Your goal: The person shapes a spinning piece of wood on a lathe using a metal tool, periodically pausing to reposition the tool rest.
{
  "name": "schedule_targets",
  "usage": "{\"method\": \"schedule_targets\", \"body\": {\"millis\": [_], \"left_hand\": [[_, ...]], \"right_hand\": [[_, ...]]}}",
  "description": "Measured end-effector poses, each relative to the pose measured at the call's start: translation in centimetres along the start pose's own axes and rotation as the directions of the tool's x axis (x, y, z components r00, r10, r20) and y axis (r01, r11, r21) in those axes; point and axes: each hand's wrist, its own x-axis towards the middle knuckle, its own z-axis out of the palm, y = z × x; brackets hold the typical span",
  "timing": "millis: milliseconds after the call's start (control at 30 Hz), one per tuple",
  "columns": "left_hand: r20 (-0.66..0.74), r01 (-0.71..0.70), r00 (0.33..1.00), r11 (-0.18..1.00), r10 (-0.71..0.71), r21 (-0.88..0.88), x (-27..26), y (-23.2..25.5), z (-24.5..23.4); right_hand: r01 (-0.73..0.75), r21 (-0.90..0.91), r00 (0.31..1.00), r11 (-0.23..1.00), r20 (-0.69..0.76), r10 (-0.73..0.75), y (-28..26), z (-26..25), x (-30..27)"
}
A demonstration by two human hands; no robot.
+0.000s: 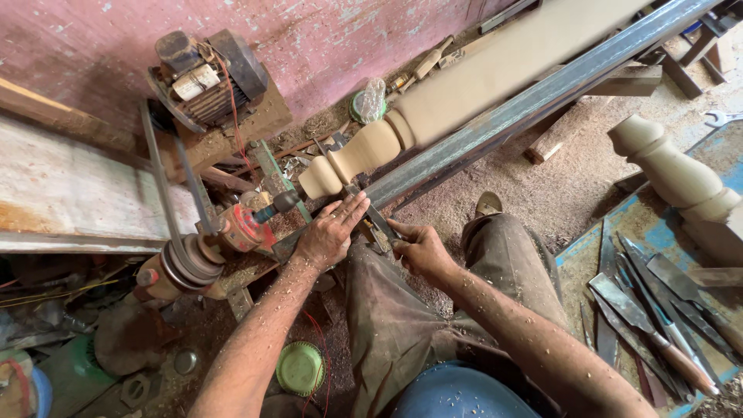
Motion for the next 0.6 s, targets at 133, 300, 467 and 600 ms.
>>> {"method": "schedule_targets", "body": {"millis": [133, 300, 467, 600], "left_hand": [[-0.174, -0.196, 0.964, 0.980, 0.199, 0.034, 1.4, -0.4, 2.3], [0.054, -0.227, 0.974, 0.963, 0.221, 0.147, 6.0, 1.9, 5.3], [0.107, -0.314, 0.948, 0.939, 0.301, 0.139, 7.7, 1.0, 4.0], [0.076, -0.297, 0.954, 0.947, 0.290, 0.122, 8.0, 0.3, 3.7]], "right_hand": [[0.056, -0.177, 0.998, 0.983, -0.023, -0.061, -1.0, -2.5, -0.9], [0.066, -0.324, 0.990, 0.944, -0.099, -0.103, -2.2, -6.8, -1.9], [0.097, -0.437, 0.988, 0.894, -0.065, -0.139, -3.4, -9.0, -0.5], [0.143, -0.423, 0.985, 0.895, -0.025, -0.170, -3.7, -9.1, 0.2]]}}
